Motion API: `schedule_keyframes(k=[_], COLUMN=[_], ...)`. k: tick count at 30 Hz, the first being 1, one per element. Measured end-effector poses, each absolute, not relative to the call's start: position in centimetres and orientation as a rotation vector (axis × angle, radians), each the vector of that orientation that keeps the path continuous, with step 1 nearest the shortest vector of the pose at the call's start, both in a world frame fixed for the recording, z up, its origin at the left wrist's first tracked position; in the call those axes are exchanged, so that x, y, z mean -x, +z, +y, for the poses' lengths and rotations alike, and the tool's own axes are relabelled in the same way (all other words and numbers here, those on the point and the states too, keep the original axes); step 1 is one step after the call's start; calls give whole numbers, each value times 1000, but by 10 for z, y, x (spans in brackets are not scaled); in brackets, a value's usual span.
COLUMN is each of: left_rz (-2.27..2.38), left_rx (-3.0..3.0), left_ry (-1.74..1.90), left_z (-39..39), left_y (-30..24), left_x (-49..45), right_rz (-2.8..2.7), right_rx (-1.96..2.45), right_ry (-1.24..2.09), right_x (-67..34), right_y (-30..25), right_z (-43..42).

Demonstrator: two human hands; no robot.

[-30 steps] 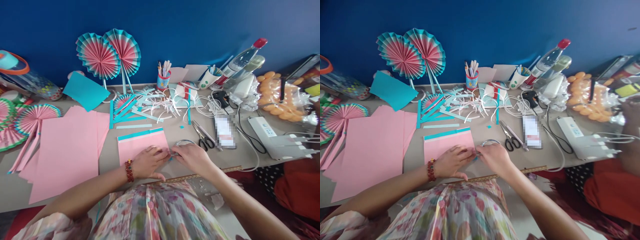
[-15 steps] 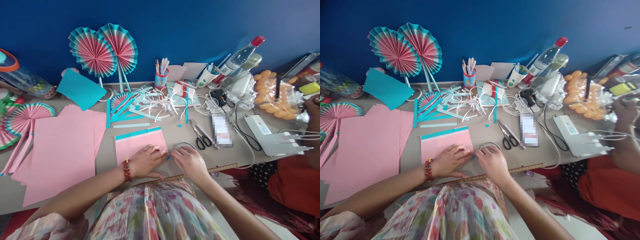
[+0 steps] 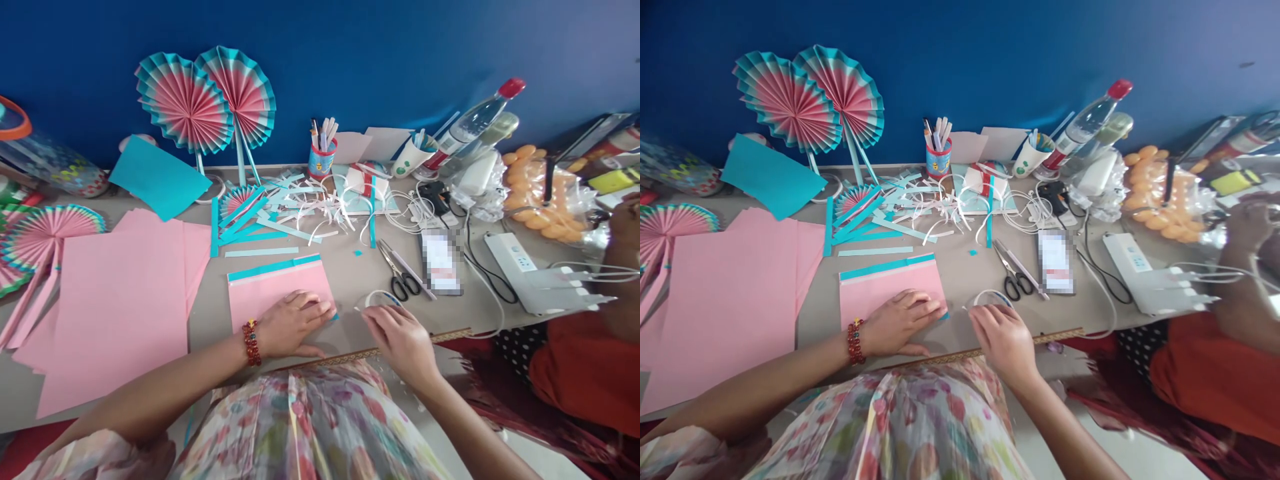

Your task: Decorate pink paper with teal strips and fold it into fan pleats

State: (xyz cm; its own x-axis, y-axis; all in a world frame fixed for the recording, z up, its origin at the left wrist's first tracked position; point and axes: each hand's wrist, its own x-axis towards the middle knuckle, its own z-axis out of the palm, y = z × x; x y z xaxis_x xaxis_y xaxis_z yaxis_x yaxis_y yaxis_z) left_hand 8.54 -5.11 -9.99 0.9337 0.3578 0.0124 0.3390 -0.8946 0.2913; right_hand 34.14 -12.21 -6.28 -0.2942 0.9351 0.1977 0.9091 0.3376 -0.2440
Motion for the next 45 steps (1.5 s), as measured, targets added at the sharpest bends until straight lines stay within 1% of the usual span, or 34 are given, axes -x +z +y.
schedule_keyframes(k=[7,10,14,17,23,25,30,36,39,41,43,45], left_rz=[454,412,570,734,893,980,1275,1481,1609,1673,1627,1558], left_rx=[-2741,-2720,-2762,-2771,-2813,-2814,-2692,-2571,-2524,-2521,-2596,-2687], left_ry=[140,178,192,192,242,308,415,492,553,558,435,306], left_z=[-55,-56,-59,-65,-79,-82,-89,-110,-114,-109,-97,-84], left_y=[-99,-93,-86,-83,-80,-80,-84,-94,-92,-88,-86,-88], left_x=[-75,-62,-43,-29,0,10,34,54,55,48,38,28], right_rz=[-1854,-1728,-1641,-1679,-1875,-1931,-1959,-2167,-2210,-2329,-2467,-2553], right_rx=[1850,1872,1834,1786,1689,1648,1556,1665,1650,1503,1352,1259], right_ry=[434,513,548,522,403,293,-106,-331,-289,-147,-52,-43], right_x=[-347,-342,-340,-341,-342,-344,-355,-352,-330,-311,-292,-279], right_y=[-64,-68,-72,-74,-75,-71,-64,-77,-83,-88,-93,-100], right_z=[-115,-104,-91,-87,-81,-73,-34,8,2,-8,-18,-26])
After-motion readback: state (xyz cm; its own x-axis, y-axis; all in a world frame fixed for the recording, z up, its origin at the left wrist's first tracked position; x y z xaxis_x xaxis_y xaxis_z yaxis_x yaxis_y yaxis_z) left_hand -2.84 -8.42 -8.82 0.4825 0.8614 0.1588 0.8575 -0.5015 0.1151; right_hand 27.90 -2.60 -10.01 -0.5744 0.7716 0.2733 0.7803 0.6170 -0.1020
